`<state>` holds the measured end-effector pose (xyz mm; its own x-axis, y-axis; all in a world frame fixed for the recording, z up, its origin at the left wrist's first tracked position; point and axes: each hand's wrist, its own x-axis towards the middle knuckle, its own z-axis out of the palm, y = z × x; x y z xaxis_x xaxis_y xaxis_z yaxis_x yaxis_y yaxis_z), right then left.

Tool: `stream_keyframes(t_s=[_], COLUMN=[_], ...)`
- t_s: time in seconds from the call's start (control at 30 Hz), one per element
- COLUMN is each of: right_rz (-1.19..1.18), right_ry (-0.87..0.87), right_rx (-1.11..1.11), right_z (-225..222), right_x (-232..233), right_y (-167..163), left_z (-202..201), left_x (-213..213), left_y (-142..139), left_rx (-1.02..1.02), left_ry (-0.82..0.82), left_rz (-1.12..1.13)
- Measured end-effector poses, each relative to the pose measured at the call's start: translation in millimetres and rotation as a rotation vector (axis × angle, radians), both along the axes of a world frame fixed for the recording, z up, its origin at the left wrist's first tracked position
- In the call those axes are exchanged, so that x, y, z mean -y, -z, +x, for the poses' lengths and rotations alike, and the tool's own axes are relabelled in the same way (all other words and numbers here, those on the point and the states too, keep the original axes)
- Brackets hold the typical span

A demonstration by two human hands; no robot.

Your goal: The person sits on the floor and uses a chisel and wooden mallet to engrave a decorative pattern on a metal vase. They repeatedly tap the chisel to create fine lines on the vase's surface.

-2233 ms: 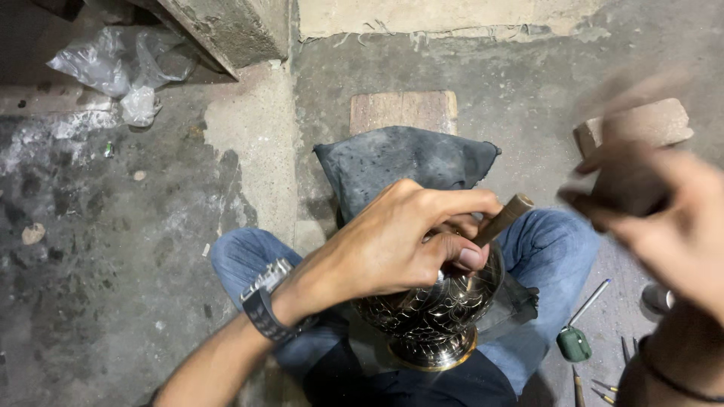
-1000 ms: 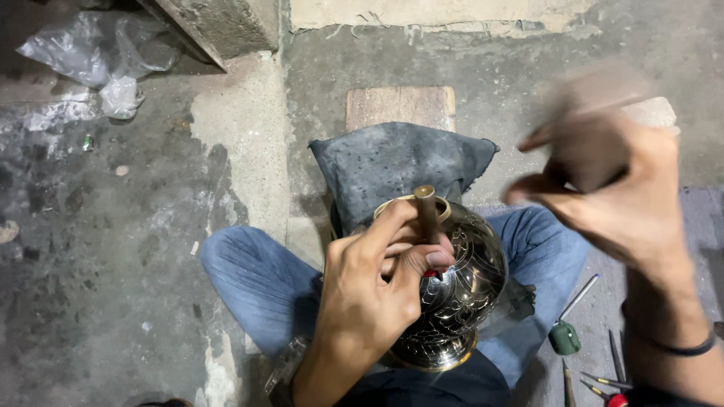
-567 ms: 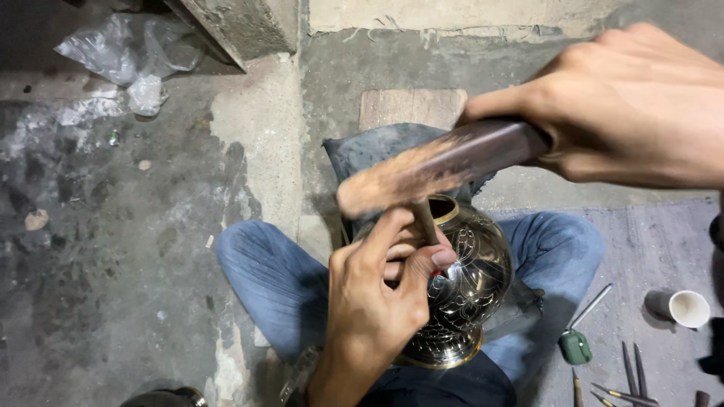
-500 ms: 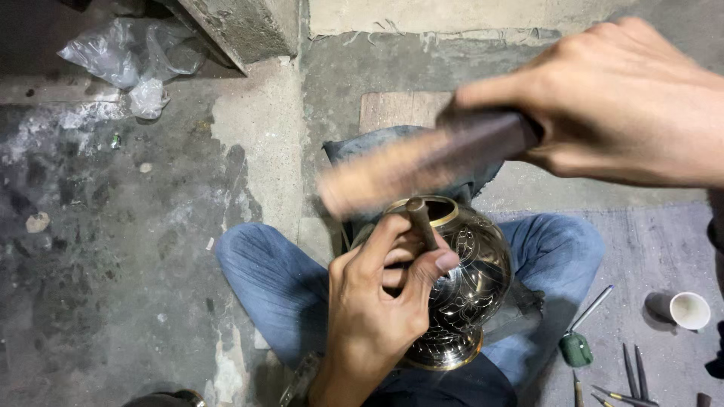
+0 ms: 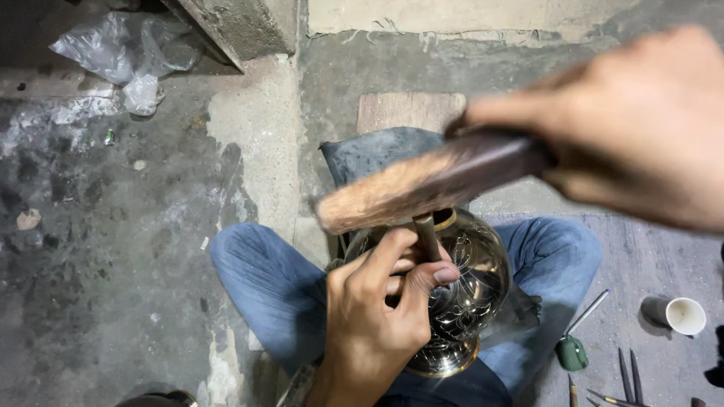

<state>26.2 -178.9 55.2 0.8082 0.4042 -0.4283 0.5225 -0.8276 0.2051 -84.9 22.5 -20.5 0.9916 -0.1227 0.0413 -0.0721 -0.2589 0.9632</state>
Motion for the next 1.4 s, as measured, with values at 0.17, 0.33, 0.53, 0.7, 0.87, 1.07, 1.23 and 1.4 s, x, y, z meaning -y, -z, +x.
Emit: stream_keyframes(t_s=[0.17,0.33,0.53,0.7,0.87,1.07,1.23,1.4], right_rz=[-0.103,0.98,0.71,0.955,1.054,1.092,1.072,1.158], right_ry=[0.044,0.122,0.232,0.373,0.528,0.645,0.721,0.922], right_rx=[-0.127,0.056,-0.092,0.01,0.021,0.043,0.059,0.234], right_z=[9.5,0.0,-15.6,-42.3,-84.8,-117.2,-136.8,-148.1], right_x=[11.4,11.0,67.3,92.7,115.5,139.0,134.0,95.2], right_y=[-4.2,6.5,57.9,122.5,168.1,188.7,183.4,157.1], left_z=[6.9,13.9,25.8,33.2,46.8,55.8,67.4,75.9], left_x=[-3.6,-6.4,-10.9,-11.3,-10.0,-7.8,-5.9,1.8], left_y=[-0.3,-0.4,-4.1,-14.6,-15.2,-19.8,-18.9,-10.6], left_rx=[0.028,0.019,0.151,0.097,0.214,0.164,0.141,0.076], left_ry=[0.106,0.214,0.405,0.501,0.636,0.755,0.886,1.017], left_rz=[0.084,0.063,-0.178,0.081,0.142,0.132,0.039,0.175])
